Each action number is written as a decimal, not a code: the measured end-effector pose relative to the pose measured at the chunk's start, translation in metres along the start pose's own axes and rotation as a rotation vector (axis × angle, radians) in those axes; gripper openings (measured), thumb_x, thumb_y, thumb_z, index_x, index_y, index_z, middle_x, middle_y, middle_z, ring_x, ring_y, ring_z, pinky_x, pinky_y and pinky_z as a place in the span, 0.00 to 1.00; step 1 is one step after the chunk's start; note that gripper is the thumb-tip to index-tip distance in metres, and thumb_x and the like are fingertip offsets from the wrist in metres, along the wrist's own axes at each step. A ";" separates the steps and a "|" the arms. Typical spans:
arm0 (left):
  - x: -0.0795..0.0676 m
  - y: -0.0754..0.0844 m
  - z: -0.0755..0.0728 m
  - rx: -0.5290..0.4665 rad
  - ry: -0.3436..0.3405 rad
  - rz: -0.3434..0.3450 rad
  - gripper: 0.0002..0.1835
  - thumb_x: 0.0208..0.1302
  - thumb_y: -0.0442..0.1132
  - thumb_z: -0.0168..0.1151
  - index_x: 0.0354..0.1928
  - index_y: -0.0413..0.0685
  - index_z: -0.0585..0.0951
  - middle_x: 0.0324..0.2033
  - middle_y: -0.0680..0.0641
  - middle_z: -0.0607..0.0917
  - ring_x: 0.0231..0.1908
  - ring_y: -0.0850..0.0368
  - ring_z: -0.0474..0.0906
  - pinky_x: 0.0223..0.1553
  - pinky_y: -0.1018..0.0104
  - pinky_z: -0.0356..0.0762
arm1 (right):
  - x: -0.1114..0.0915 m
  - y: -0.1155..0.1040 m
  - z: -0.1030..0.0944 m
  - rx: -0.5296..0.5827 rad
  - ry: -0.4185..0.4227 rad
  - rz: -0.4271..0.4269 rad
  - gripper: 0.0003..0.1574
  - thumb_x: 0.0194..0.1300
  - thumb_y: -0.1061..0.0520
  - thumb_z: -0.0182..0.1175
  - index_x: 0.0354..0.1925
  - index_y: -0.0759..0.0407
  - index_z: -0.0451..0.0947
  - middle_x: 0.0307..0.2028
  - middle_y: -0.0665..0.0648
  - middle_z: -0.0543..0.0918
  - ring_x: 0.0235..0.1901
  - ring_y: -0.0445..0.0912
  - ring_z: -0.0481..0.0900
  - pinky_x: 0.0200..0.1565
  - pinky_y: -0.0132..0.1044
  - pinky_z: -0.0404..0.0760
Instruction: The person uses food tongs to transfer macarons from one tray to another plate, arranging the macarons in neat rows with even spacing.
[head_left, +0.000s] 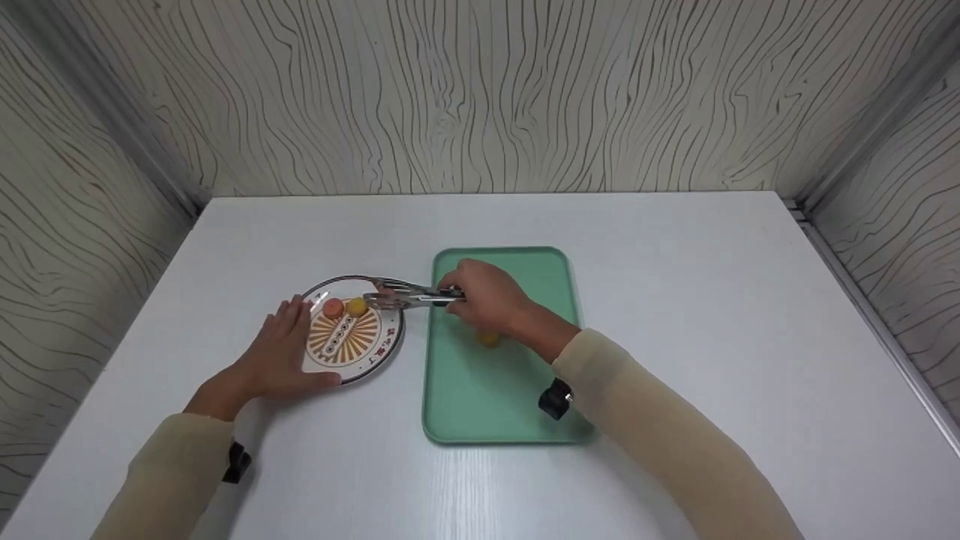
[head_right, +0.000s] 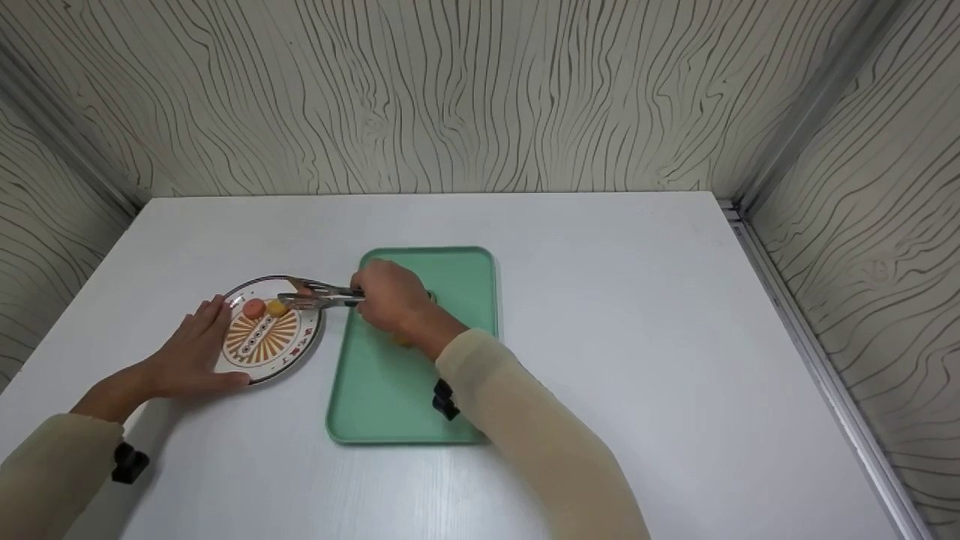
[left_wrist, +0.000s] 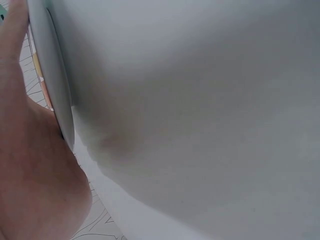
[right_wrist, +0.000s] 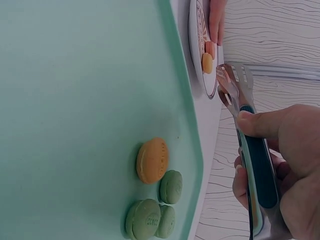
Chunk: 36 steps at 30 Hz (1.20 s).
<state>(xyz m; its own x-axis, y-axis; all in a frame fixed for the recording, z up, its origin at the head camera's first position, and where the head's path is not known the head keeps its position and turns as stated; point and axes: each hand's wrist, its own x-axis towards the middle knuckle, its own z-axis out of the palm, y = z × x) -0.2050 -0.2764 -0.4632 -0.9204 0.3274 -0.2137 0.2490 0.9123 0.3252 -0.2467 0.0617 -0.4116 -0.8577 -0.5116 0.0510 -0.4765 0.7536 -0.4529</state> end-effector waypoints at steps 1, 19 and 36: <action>0.000 0.000 0.000 -0.002 0.001 0.000 0.73 0.52 0.74 0.67 0.77 0.25 0.41 0.78 0.26 0.39 0.77 0.28 0.32 0.74 0.34 0.38 | 0.000 0.000 0.001 0.001 0.002 0.000 0.13 0.67 0.60 0.67 0.50 0.58 0.88 0.38 0.54 0.81 0.35 0.45 0.71 0.40 0.39 0.77; 0.000 -0.006 0.006 -0.010 0.036 0.032 0.73 0.53 0.74 0.66 0.77 0.24 0.41 0.77 0.25 0.39 0.77 0.28 0.32 0.74 0.32 0.38 | 0.005 0.000 0.011 -0.032 -0.001 0.031 0.13 0.69 0.60 0.64 0.50 0.56 0.88 0.37 0.52 0.81 0.35 0.45 0.71 0.40 0.39 0.76; -0.002 -0.005 0.004 -0.019 0.040 0.056 0.72 0.53 0.71 0.68 0.76 0.22 0.43 0.77 0.24 0.39 0.76 0.26 0.33 0.73 0.32 0.38 | 0.007 -0.007 0.014 -0.080 -0.002 0.028 0.15 0.68 0.60 0.64 0.52 0.57 0.87 0.40 0.53 0.82 0.38 0.44 0.74 0.45 0.40 0.80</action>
<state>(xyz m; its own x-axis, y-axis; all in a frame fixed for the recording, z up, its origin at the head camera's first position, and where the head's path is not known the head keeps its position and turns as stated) -0.2036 -0.2806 -0.4677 -0.9165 0.3677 -0.1575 0.2955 0.8878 0.3529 -0.2468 0.0474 -0.4202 -0.8706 -0.4905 0.0376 -0.4662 0.7983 -0.3812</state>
